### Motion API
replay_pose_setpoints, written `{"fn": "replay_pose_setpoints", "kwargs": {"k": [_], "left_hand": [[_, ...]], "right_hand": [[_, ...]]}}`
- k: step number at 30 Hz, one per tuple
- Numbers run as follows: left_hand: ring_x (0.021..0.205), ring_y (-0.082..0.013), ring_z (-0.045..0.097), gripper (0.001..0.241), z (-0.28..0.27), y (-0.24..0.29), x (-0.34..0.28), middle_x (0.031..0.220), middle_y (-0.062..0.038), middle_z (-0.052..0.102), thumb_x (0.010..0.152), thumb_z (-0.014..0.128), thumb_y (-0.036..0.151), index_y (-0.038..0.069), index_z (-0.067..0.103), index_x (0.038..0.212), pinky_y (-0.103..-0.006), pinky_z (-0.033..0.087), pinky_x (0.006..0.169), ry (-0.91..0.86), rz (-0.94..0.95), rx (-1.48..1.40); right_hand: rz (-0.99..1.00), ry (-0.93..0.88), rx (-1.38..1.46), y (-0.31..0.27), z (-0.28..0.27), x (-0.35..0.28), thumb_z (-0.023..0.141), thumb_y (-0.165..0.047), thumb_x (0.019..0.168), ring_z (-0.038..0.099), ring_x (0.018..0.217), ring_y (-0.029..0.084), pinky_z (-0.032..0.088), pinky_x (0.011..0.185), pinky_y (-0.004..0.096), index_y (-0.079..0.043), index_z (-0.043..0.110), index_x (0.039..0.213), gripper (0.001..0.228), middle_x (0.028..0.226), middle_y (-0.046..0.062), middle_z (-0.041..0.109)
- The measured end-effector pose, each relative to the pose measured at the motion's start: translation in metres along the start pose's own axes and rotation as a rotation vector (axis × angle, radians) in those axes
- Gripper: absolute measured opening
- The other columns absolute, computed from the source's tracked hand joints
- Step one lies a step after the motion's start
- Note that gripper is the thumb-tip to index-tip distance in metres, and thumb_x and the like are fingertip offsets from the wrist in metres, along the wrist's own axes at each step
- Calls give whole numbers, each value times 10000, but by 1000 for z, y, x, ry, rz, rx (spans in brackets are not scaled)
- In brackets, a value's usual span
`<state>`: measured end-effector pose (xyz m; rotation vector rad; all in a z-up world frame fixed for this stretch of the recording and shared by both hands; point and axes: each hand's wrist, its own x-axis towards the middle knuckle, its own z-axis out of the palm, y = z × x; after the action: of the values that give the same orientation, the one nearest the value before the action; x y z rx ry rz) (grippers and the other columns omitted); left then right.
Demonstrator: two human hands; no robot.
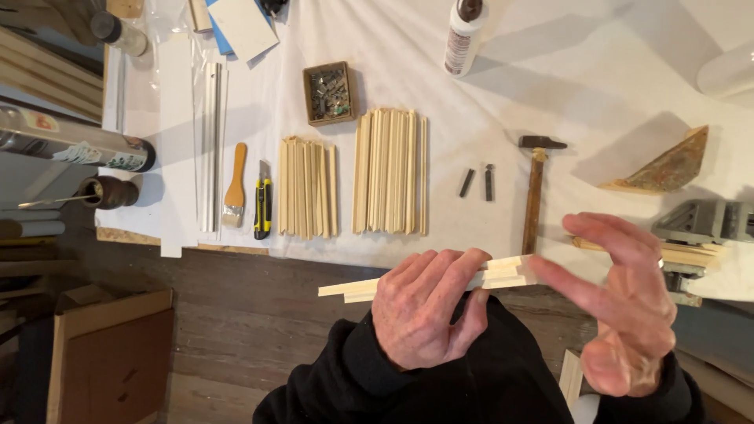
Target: Assembling wooden frame corners using wood glue, a corner clamp, and a hammer.
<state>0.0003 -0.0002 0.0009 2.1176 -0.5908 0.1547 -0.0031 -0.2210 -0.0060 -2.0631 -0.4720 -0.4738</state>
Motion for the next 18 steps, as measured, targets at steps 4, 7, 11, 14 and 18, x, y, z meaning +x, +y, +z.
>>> {"fn": "replay_pose_setpoints", "kwargs": {"k": [4, 7, 11, 14, 18], "left_hand": [[815, -258, 660, 351, 0, -1, 1, 988, -103, 663, 942, 685, 106, -15, 591, 1258, -362, 527, 740, 2, 5, 6], [801, -253, 656, 341, 1, -2, 1, 980, -103, 663, 942, 686, 104, -15, 594, 1248, -360, 523, 727, -9, 5, -4], [814, -255, 658, 336, -1, 0, -1, 985, -99, 662, 947, 681, 107, -10, 593, 1250, -361, 526, 739, 1, -2, 6], [809, -254, 657, 334, 1, -2, 1, 975, -97, 659, 948, 680, 107, -9, 594, 1248, -362, 525, 737, 3, 6, 8], [787, -250, 652, 328, 1, -1, 0, 954, -96, 655, 944, 682, 104, -10, 597, 1240, -361, 521, 724, -12, 0, 4]], "right_hand": [[17, -11, -16, 1, -1, -5, 337, -596, 1091, 538, 1289, 353, 440, 1083, 443, -28, 738, 1117, 696, 1326, 251, 599], [2, 17, -9, 6, 0, -2, 334, -598, 1078, 550, 1261, 349, 447, 1053, 444, -41, 744, 1101, 692, 1299, 248, 609], [-55, 44, 13, 6, 1, -3, 310, -602, 1076, 571, 1240, 338, 459, 1043, 451, -64, 750, 1077, 695, 1264, 236, 623], [-20, 39, -13, 7, -2, -5, 303, -606, 1082, 574, 1234, 343, 464, 1052, 456, -69, 754, 1064, 701, 1262, 236, 637], [-5, 15, -29, 12, 0, -9, 263, -619, 1071, 575, 1222, 365, 486, 1097, 510, -82, 763, 999, 737, 1219, 241, 650]]}}
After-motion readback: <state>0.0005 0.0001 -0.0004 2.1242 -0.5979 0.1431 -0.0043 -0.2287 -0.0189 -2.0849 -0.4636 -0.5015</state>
